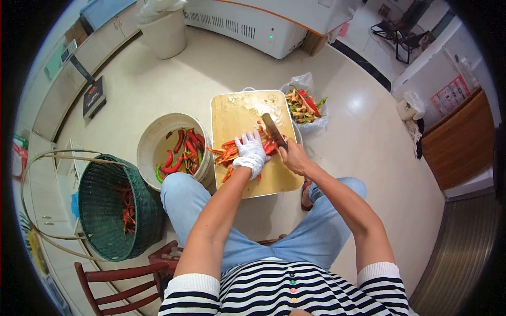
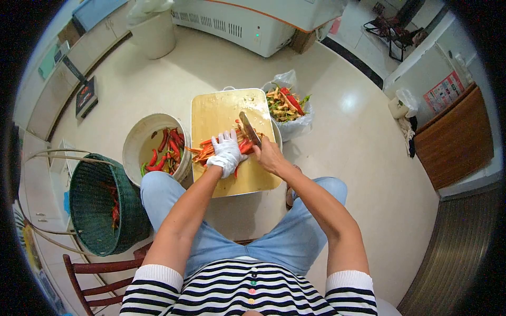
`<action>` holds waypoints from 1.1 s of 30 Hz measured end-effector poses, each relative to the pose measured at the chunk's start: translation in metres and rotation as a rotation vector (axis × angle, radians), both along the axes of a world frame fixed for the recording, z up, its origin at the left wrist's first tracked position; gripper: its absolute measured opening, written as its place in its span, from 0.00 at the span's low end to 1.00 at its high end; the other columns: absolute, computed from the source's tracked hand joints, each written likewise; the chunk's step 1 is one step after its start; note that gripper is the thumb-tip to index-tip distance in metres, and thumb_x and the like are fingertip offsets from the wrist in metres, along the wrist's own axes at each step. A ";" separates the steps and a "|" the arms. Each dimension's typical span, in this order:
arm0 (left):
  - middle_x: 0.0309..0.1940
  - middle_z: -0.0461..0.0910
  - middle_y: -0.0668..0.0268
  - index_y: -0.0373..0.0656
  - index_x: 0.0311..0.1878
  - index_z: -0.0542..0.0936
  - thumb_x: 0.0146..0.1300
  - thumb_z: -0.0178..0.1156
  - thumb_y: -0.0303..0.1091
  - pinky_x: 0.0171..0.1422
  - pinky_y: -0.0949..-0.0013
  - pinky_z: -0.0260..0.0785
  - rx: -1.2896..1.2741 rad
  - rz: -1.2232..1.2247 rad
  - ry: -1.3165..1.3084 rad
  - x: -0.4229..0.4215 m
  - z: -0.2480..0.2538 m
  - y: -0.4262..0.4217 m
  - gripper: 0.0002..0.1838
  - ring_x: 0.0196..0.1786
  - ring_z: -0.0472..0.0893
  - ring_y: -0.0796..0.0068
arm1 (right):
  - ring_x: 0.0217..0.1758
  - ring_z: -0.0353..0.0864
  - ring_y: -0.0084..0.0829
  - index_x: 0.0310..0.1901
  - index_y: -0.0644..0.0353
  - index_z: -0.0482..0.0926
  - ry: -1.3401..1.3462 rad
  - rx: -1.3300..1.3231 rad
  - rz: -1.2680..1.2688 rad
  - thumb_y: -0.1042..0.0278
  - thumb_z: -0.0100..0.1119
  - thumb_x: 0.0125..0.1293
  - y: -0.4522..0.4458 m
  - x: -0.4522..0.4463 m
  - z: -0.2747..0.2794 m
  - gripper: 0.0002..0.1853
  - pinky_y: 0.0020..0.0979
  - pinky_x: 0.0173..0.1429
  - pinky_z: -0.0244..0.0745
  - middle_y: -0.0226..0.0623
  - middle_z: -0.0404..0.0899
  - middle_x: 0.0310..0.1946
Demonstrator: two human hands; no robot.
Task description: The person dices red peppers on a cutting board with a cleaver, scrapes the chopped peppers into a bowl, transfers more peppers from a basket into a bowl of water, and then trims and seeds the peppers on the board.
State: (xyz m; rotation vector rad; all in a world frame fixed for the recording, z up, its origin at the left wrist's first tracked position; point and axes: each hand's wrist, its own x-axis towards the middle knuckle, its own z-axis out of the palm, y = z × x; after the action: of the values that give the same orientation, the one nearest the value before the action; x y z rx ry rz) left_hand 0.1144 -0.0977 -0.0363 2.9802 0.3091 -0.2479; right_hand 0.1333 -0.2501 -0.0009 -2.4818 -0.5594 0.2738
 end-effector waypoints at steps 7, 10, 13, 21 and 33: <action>0.58 0.64 0.56 0.39 0.64 0.59 0.41 0.69 0.60 0.70 0.44 0.44 -0.051 -0.012 -0.018 0.000 0.000 0.000 0.52 0.63 0.61 0.57 | 0.35 0.76 0.65 0.38 0.74 0.65 0.047 -0.052 0.044 0.66 0.52 0.64 -0.015 -0.025 0.048 0.15 0.53 0.40 0.70 0.69 0.74 0.27; 0.58 0.64 0.56 0.40 0.64 0.59 0.41 0.69 0.61 0.70 0.44 0.44 -0.067 -0.006 -0.002 0.000 0.005 0.001 0.52 0.63 0.61 0.57 | 0.35 0.76 0.65 0.37 0.74 0.65 0.026 -0.041 0.025 0.67 0.52 0.64 -0.017 -0.030 0.058 0.15 0.54 0.40 0.70 0.68 0.74 0.27; 0.57 0.64 0.55 0.41 0.64 0.58 0.40 0.70 0.60 0.70 0.44 0.43 -0.073 -0.001 -0.004 -0.001 0.002 0.001 0.52 0.63 0.61 0.56 | 0.35 0.76 0.65 0.38 0.74 0.65 0.020 -0.049 -0.006 0.67 0.52 0.64 -0.017 -0.030 0.062 0.15 0.54 0.40 0.70 0.68 0.74 0.27; 0.58 0.63 0.55 0.40 0.66 0.56 0.40 0.71 0.56 0.70 0.43 0.43 -0.083 0.004 0.052 0.002 0.003 0.002 0.54 0.63 0.61 0.55 | 0.37 0.77 0.65 0.38 0.73 0.65 0.131 -0.167 0.027 0.66 0.51 0.65 -0.013 -0.038 0.032 0.15 0.54 0.43 0.72 0.69 0.75 0.29; 0.57 0.63 0.55 0.40 0.65 0.57 0.40 0.71 0.56 0.69 0.41 0.44 -0.071 -0.007 0.013 0.003 -0.006 0.002 0.53 0.63 0.61 0.54 | 0.34 0.77 0.65 0.37 0.74 0.65 0.055 -0.107 0.055 0.66 0.51 0.65 -0.015 -0.037 0.054 0.15 0.52 0.39 0.73 0.68 0.75 0.26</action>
State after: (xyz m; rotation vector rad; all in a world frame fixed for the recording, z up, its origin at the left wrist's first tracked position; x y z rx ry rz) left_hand 0.1177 -0.0959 -0.0421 2.9116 0.2858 -0.2737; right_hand 0.0965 -0.2651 0.0530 -2.5555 -0.6050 0.4012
